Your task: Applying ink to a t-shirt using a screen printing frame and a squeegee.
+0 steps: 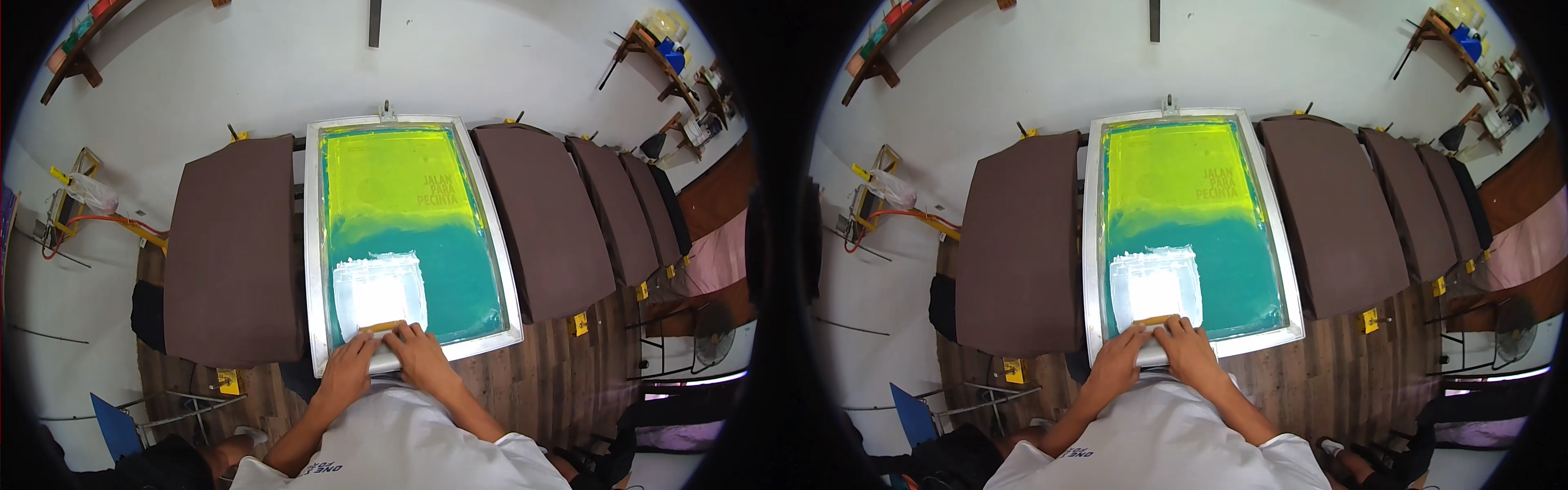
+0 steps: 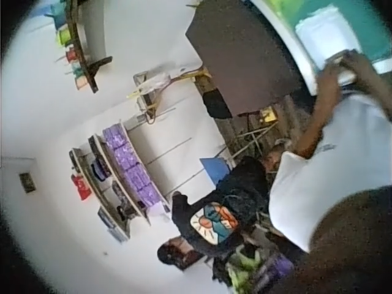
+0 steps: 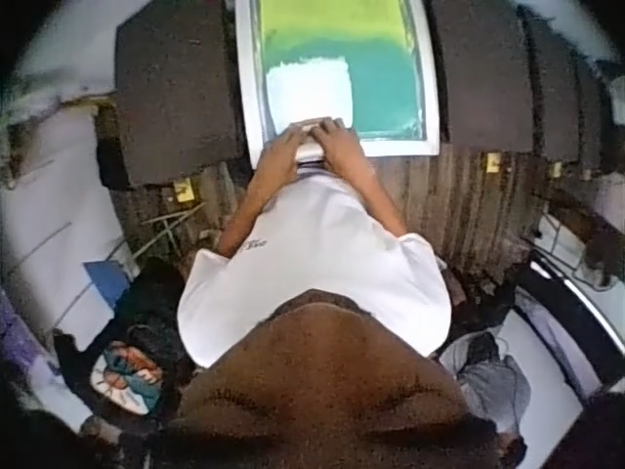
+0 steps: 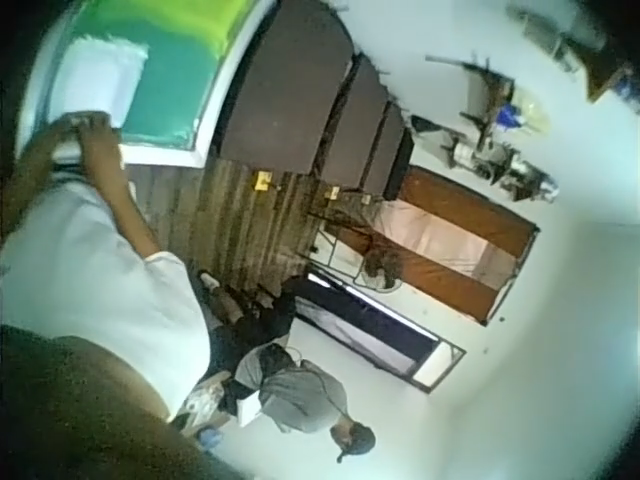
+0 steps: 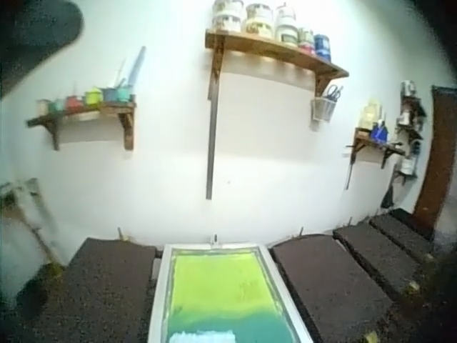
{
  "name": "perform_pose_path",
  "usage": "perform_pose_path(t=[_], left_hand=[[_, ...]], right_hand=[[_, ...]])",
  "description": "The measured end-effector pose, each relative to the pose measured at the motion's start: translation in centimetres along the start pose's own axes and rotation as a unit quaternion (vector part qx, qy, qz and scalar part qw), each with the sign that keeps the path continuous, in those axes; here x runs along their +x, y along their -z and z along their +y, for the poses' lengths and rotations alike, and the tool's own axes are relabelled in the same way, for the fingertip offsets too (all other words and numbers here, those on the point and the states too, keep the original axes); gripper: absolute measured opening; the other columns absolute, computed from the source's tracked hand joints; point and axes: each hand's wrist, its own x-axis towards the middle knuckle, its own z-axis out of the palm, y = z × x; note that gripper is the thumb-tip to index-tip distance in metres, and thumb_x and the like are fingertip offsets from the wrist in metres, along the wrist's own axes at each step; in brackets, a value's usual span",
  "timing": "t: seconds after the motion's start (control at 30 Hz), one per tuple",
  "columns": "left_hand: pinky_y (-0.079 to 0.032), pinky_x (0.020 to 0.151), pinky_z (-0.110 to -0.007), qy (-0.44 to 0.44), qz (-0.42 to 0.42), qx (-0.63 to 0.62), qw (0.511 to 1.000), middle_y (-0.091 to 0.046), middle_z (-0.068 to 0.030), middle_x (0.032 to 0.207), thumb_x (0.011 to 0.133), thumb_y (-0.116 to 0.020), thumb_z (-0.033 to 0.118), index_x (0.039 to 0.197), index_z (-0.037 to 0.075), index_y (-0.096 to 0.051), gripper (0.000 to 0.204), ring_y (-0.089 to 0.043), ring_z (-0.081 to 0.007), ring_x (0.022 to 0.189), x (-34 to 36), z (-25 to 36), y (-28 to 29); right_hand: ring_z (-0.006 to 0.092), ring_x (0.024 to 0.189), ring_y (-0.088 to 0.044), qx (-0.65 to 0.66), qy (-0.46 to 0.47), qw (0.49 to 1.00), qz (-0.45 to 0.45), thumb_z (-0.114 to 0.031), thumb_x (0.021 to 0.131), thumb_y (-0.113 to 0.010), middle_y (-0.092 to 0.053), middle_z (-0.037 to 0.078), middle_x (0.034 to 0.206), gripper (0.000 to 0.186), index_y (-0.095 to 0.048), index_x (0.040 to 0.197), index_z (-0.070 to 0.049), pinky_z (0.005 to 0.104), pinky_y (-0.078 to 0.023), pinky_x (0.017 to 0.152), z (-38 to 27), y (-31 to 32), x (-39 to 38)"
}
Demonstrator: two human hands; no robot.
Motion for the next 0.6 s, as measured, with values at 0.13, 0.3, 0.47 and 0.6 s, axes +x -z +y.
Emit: perform_pose_path(t=[0.13,0.3,0.47,0.6], left_hand=[[-0.048,0.095,-0.045,0.017,-0.076,-0.081,0.994,-0.063,-0.0183,0.123,0.069,-0.063,-0.007,0.125,0.002,-0.059,0.057,-0.060,-0.0388,0.111,1.7,0.3,2.6],[-0.048,0.096,-0.045,-0.010,0.046,-0.025,0.999,-0.066,-0.0208,0.117,0.070,-0.060,-0.010,0.120,-0.002,-0.061,0.051,-0.062,-0.0389,0.107,7.7,-1.7,3.2],[-0.047,0.099,-0.046,-0.045,0.077,0.004,0.996,-0.059,-0.0234,0.128,0.063,-0.061,-0.014,0.124,-0.004,-0.058,0.062,-0.058,-0.0396,0.118,5.7,-3.5,-0.7],[-0.044,0.100,-0.047,-0.004,0.050,0.003,0.999,-0.059,-0.0211,0.128,0.067,-0.062,-0.014,0.124,0.000,-0.059,0.059,-0.055,-0.0375,0.122,0.8,-0.4,-0.9]], right_hand=[[0.0324,0.104,-0.058,-0.001,0.003,0.997,-0.074,-0.004,0.067,-0.071,-0.059,0.011,0.112,0.051,-0.061,0.116,-0.011,0.0452,-0.050,0.083,-0.1,2.8,1.5],[0.0335,0.102,-0.060,-0.042,0.006,0.999,0.026,-0.002,0.068,-0.071,-0.062,0.012,0.106,0.045,-0.062,0.112,-0.009,0.0495,-0.051,0.079,2.4,3.0,7.5],[0.0341,0.109,-0.055,0.003,0.023,0.998,0.062,0.001,0.065,-0.070,-0.056,0.014,0.113,0.048,-0.058,0.111,-0.006,0.0451,-0.052,0.078,2.8,0.4,5.9],[0.0360,0.109,-0.054,0.016,0.005,0.999,0.039,0.001,0.062,-0.072,-0.053,0.015,0.116,0.053,-0.056,0.112,-0.007,0.0467,-0.052,0.078,0.6,-0.7,0.9]])
